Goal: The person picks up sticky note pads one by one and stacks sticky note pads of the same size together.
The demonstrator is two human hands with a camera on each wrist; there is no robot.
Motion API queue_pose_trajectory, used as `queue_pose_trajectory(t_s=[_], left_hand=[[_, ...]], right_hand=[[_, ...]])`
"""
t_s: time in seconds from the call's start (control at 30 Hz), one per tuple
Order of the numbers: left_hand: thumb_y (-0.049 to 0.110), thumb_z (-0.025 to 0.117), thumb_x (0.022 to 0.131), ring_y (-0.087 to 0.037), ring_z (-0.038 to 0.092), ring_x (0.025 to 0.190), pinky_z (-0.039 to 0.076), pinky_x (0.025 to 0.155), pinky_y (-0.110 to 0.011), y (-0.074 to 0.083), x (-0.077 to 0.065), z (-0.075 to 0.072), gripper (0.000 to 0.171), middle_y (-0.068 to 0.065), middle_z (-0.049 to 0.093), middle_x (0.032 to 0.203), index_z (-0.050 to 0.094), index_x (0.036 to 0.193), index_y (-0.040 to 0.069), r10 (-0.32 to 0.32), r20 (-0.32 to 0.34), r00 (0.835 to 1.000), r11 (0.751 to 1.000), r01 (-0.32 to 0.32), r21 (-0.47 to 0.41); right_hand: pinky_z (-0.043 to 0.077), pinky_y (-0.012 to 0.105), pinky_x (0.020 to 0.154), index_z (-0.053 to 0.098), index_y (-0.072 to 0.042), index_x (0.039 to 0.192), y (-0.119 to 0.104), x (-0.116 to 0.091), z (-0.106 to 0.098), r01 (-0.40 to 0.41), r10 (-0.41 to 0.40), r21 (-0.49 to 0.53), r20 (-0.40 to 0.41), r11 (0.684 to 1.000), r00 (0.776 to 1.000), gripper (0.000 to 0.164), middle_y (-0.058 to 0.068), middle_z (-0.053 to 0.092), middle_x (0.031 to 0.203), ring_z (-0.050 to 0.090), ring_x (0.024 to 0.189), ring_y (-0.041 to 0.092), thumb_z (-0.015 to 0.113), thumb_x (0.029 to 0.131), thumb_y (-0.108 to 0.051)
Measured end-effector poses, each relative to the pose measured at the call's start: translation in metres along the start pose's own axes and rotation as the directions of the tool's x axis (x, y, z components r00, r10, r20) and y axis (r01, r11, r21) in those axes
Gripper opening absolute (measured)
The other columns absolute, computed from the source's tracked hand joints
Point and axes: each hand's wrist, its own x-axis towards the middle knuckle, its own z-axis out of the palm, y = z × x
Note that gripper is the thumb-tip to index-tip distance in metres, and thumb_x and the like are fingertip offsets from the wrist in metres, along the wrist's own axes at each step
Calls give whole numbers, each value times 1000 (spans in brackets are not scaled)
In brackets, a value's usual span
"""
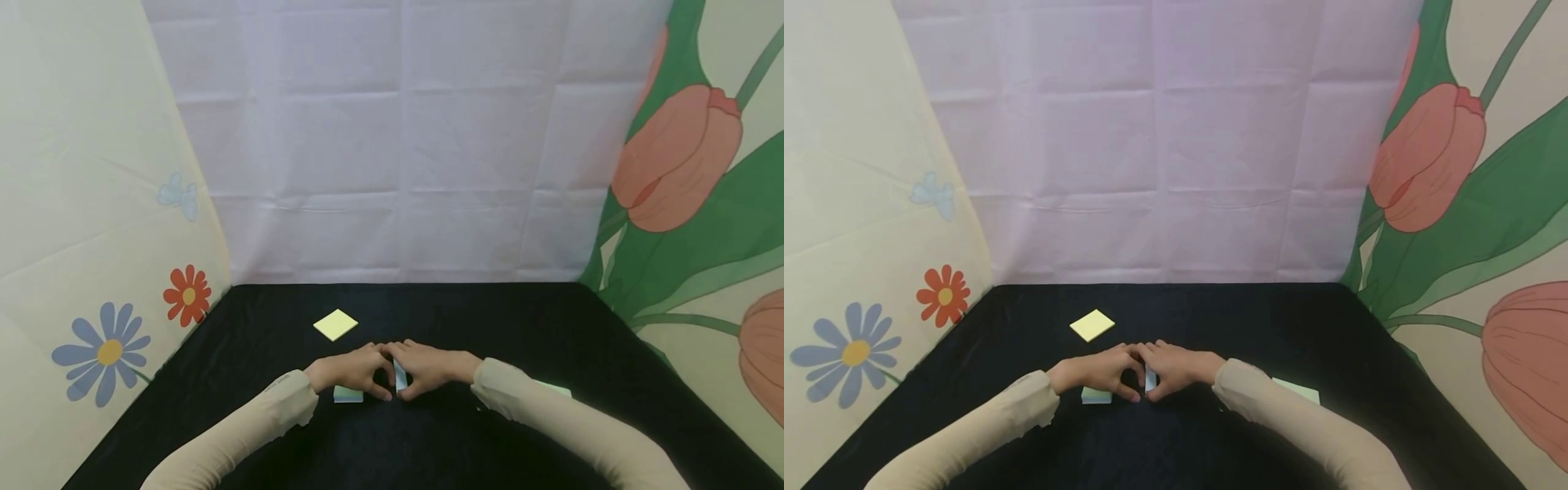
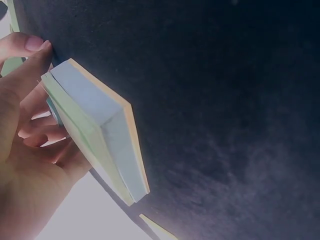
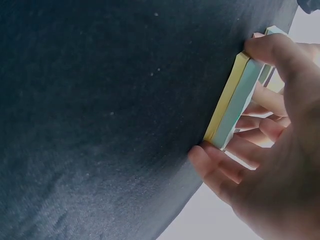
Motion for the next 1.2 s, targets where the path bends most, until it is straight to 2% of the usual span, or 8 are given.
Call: queue_pose_trajectory(t_s=[0.17, 0.43, 0.7, 0.87, 1.03, 1.2], left_hand=[[35, 77, 87, -10, 45, 101, 38, 90, -30, 0, 0, 1, 20, 6, 55, 120, 73, 102, 22, -13, -8, 1000, 1000, 13, -5], [38, 76, 87, -12, 43, 105, 39, 92, -30, 2, -1, 1, 20, 2, 51, 132, 72, 101, 24, -54, -5, 999, 999, 54, 4], [39, 78, 85, -11, 42, 96, 39, 84, -27, 5, -2, -1, 19, 1, 53, 122, 71, 97, 25, -79, -14, 997, 997, 78, -8], [40, 78, 85, -11, 42, 95, 39, 81, -27, 6, -2, -1, 21, 1, 53, 122, 72, 97, 24, -91, -10, 996, 996, 91, 0], [39, 78, 86, -18, 46, 110, 43, 90, -34, 9, -3, -3, 21, -5, 52, 132, 73, 98, 23, -93, -10, 996, 996, 93, 14], [39, 77, 86, -28, 43, 126, 41, 99, -42, 9, -3, -2, 21, -10, 50, 139, 73, 98, 23, -95, -14, 995, 995, 96, 26]], right_hand=[[43, 29, 87, 30, -5, 149, 0, -1, -1, 2, -1, -18, 4, 1000, 1000, 81, 4, 48, 128, 43, 99, 12, 72, 89, -41], [41, 27, 83, 33, -4, 146, -1, -3, -2, 19, -19, -12, -12, 1000, 1000, 78, 4, 49, 121, 42, 96, 12, 72, 88, -40], [42, 27, 87, 37, -10, 141, 1, -10, -3, 21, -20, 18, -21, 1000, 1000, 68, 1, 46, 123, 42, 101, 12, 71, 90, -41], [42, 29, 89, 38, -12, 138, 2, -14, -5, 9, -8, 58, -31, 998, 999, 66, 2, 45, 124, 42, 102, 12, 73, 89, -39], [44, 31, 90, 38, -11, 137, 3, -20, -7, -14, 15, 72, -21, 997, 1000, 66, 4, 46, 127, 45, 104, 13, 74, 89, -38], [45, 33, 92, 40, -11, 134, 6, -25, -8, -42, 43, 74, -16, 996, 999, 64, 3, 46, 124, 47, 105, 12, 74, 88, -39]])
